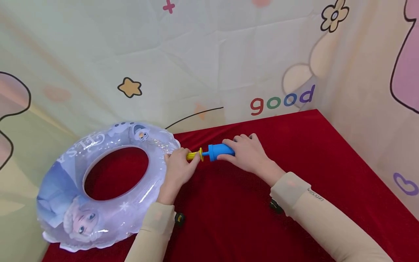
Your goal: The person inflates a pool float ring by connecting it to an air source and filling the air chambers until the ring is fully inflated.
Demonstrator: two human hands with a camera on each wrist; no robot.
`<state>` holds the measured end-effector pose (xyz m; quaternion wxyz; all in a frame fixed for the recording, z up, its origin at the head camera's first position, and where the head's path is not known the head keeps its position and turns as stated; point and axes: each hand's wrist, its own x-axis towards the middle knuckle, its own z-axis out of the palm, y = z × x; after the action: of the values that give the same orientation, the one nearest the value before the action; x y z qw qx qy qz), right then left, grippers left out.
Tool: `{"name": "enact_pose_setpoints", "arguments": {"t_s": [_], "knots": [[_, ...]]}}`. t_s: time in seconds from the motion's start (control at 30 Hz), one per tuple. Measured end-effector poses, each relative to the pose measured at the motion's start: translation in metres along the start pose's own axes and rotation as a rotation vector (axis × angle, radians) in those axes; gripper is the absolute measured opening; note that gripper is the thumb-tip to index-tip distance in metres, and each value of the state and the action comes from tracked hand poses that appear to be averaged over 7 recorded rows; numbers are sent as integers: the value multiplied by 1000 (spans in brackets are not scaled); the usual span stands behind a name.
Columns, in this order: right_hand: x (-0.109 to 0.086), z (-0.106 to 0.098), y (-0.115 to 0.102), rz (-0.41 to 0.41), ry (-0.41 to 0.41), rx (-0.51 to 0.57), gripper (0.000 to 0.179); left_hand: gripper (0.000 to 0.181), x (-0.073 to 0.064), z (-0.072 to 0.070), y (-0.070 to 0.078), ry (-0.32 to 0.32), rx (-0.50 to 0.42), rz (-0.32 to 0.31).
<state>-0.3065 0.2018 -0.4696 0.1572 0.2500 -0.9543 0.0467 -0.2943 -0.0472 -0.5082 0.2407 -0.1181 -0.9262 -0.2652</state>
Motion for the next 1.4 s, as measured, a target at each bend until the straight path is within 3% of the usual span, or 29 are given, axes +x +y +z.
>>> {"name": "enact_pose_setpoints", "arguments": {"t_s": [0.17, 0.4, 0.73, 1.0, 1.4], "knots": [[-11, -10, 29, 0, 13, 13, 67, 39, 1, 1, -1, 40, 3, -3], [-33, -21, 63, 16, 5, 44, 64, 40, 1, 1, -2, 34, 11, 4], [-45, -28, 89, 74, -20, 47, 68, 38, -1, 1, -2, 17, 9, 25], [-28, -24, 71, 20, -26, 17, 63, 36, -2, 5, -4, 29, 33, 77], [16, -10, -4, -23, -35, -28, 68, 37, 3, 7, -4, 31, 25, 80]]}}
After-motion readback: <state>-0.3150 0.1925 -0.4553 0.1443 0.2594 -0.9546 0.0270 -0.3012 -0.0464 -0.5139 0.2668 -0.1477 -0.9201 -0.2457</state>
